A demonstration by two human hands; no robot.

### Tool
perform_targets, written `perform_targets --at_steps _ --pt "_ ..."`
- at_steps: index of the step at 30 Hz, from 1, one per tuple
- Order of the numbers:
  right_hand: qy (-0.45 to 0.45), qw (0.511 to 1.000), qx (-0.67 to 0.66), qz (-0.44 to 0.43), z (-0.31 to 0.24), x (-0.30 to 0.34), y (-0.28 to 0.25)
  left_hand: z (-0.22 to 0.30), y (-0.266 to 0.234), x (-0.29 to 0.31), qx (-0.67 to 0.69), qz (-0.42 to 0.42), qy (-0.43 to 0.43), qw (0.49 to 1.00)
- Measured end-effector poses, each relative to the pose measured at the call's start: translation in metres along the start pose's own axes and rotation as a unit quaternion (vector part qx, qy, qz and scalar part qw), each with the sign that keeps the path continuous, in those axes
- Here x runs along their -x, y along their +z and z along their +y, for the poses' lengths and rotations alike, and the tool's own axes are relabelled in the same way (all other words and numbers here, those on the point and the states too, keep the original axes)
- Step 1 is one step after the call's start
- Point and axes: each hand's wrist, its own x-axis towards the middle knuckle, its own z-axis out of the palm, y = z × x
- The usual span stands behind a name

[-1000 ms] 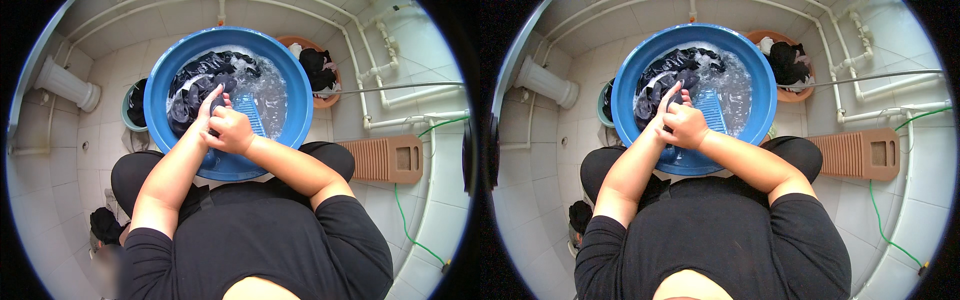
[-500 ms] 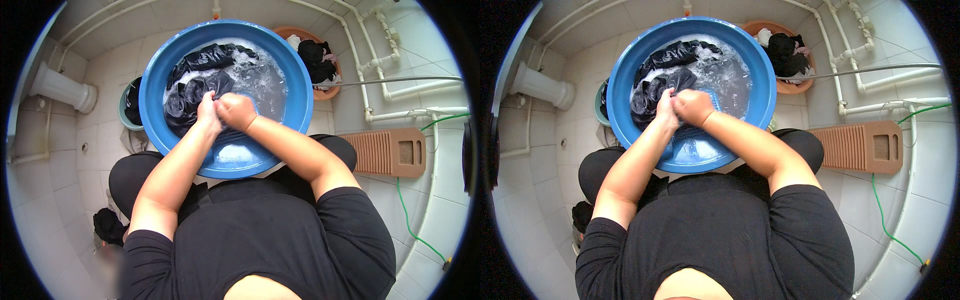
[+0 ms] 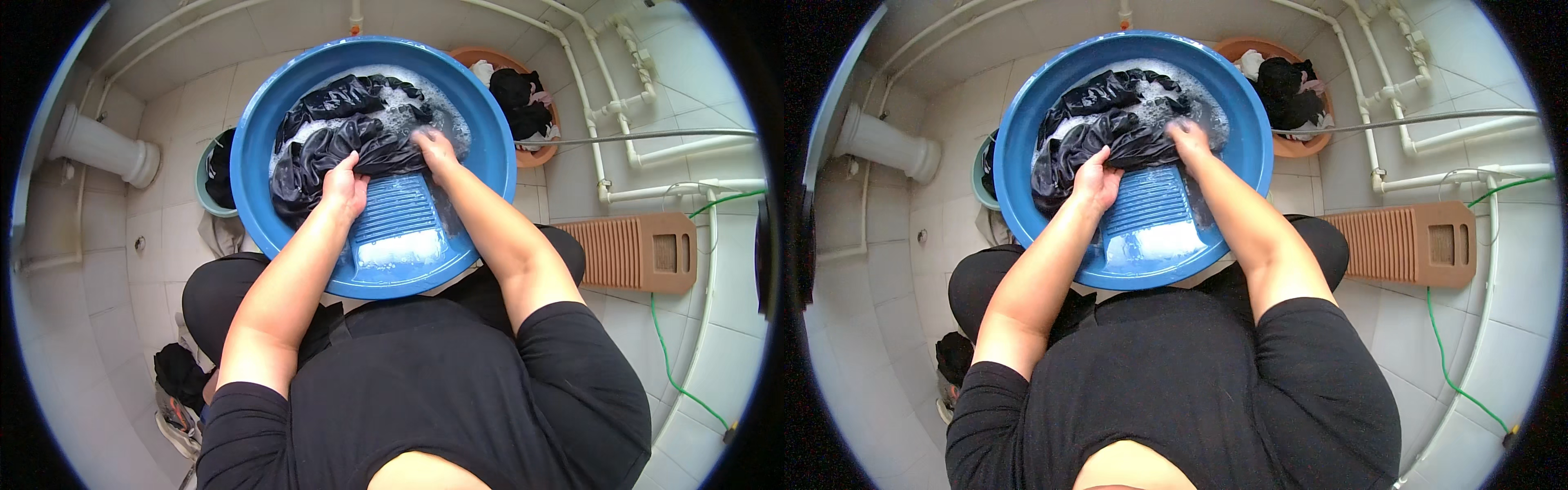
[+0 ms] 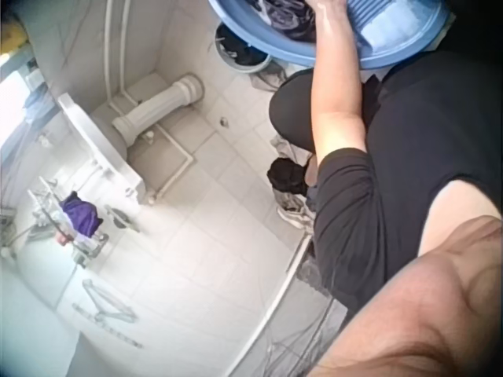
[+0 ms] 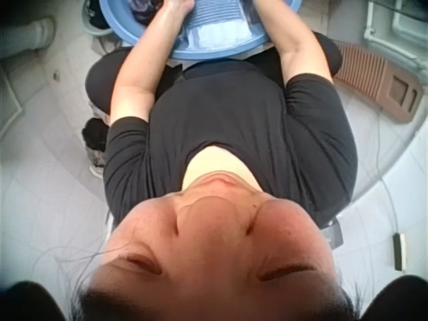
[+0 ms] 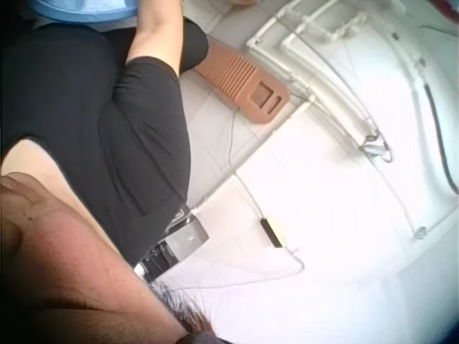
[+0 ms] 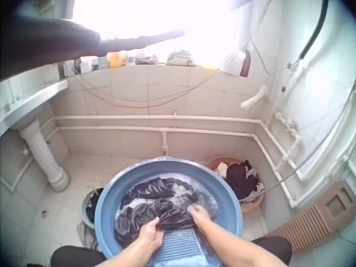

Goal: The person sits on the floor and hand-washes dark-colored clothes in a blue basin filled with soapy water. They scrub the garments against a washboard, rinse them, and transfer the wet items into a separate bucket.

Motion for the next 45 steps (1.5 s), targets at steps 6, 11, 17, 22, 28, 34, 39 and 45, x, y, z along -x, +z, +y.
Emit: perform_targets --at_steps 6,11,17,22,28,34,39,45 --pt "-0.253 0.956 0.063 -0.136 -0.066 0.1 0.072 0.018 0.01 0.028 0.042 -0.125 -0.186 0.974" --pt "-0.497 0.841 0.17 -0.13 -0.088 0.146 0.092 0.014 0.01 0.025 0.057 -0.144 -0.176 0.972" --pt "-0.308 0.91 0.26 0.09 -0.054 0.077 0.066 -0.004 0.026 0.035 0.05 -0.072 -0.127 0.988" --pt "-0.431 0.879 0.196 -0.055 -0.073 0.13 0.088 -0.016 -0.025 0.012 0.083 -0.366 -0.018 0.927" --pt "-0.189 0.91 0.363 0.064 -0.054 0.062 0.05 0.008 0.036 0.05 -0.001 -0.018 -0.112 0.994" --pt "-0.141 0.746 0.65 -0.026 -0.029 0.016 -0.028 0.007 0.004 0.014 -0.037 0.013 -0.012 0.999" --pt "0.065 0.896 0.439 0.027 0.02 -0.016 -0.019 0.007 0.014 0.018 0.015 0.026 -0.009 1.0" --pt "-0.127 0.979 -0.062 -0.147 -0.059 0.059 0.053 0.017 0.016 0.026 0.0 -0.06 -0.065 0.996"
